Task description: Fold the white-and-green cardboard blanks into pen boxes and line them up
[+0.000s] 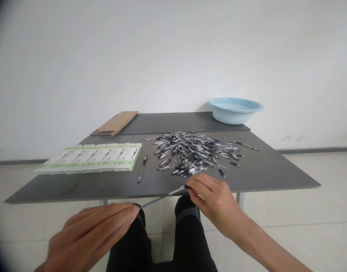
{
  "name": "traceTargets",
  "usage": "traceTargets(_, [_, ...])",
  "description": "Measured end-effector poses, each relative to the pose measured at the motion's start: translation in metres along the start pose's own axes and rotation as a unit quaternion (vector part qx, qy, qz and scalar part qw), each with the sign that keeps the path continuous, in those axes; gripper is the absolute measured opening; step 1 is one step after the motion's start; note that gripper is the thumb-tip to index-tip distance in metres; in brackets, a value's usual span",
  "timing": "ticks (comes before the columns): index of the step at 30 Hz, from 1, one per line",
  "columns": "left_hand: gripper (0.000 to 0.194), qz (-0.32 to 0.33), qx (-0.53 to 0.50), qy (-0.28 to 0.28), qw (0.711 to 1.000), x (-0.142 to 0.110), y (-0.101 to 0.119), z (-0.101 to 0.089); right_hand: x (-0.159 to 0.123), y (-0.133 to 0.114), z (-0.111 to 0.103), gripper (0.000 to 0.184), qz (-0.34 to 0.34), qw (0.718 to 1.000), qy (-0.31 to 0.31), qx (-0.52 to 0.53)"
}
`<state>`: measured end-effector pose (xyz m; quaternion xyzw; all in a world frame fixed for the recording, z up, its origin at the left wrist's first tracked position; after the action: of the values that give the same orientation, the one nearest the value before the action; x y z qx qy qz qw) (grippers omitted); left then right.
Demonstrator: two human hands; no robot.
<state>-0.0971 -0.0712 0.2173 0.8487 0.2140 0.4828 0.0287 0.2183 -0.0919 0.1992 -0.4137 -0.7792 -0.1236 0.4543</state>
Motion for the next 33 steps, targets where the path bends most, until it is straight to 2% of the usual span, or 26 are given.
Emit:
traceTargets(7, [0.02,0.032,0.035,-0.02,0.999,-0.002,-0.014,0.001,-0.003,0.001,0.003,0.015,0.053,0.997,0.002,0.064])
traceTargets(13, [0.021,0.062,0.048,-0.039,0.996,0.007,-0.011,0.003,-0.002,0.001,0.002,0.019,0.012,0.999,-0.024,0.026])
traceTargets(17, [0.021,0.075,0.073,-0.064,0.992,0.021,-0.002,0.022,0.004,-0.007,0.002,0.019,-0.013,0.999,-0.042,0.024])
traceTargets(20, [0.017,0.057,0.046,-0.066,0.995,0.036,0.004,0.04,0.005,-0.01,0.002,0.021,-0.004,0.999,-0.033,0.028])
traceTargets(21, [0.022,0.051,0.041,-0.067,0.996,0.041,0.005,0.044,0.004,-0.01,0.001,0.021,0.003,0.999,-0.027,0.026])
traceTargets(24, [0.056,0.001,0.076,-0.069,0.995,0.052,0.004,0.048,-0.001,-0.001,-0.007,0.019,0.031,0.999,-0.002,0.005])
traceTargets(25, [0.061,-0.024,0.093,-0.066,0.993,0.053,0.002,0.047,-0.003,0.004,-0.012,0.018,0.043,0.999,0.005,-0.005])
traceTargets(27, [0.056,-0.068,0.12,-0.07,0.988,0.053,-0.004,0.046,-0.009,0.013,-0.022,0.015,0.064,0.998,0.021,-0.021])
traceTargets(29, [0.046,-0.1,0.141,-0.104,0.979,0.048,-0.011,0.051,-0.014,0.021,-0.033,0.013,0.079,0.996,0.033,-0.034])
traceTargets(33, [0.036,-0.133,0.18,-0.186,0.957,0.037,-0.025,0.075,-0.024,0.03,-0.046,0.011,0.1,0.992,0.048,-0.058])
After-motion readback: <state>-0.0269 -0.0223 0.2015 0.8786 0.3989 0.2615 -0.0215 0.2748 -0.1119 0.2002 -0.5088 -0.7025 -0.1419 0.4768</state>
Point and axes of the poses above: each hand's wrist, its own x-axis towards the middle knuckle, its own z-axis out of the palm, y = z × x, the point moved 1 cm from there along x, towards the middle knuckle, and after that the axes turned 12 degrees about y, right-handed, at the moved point
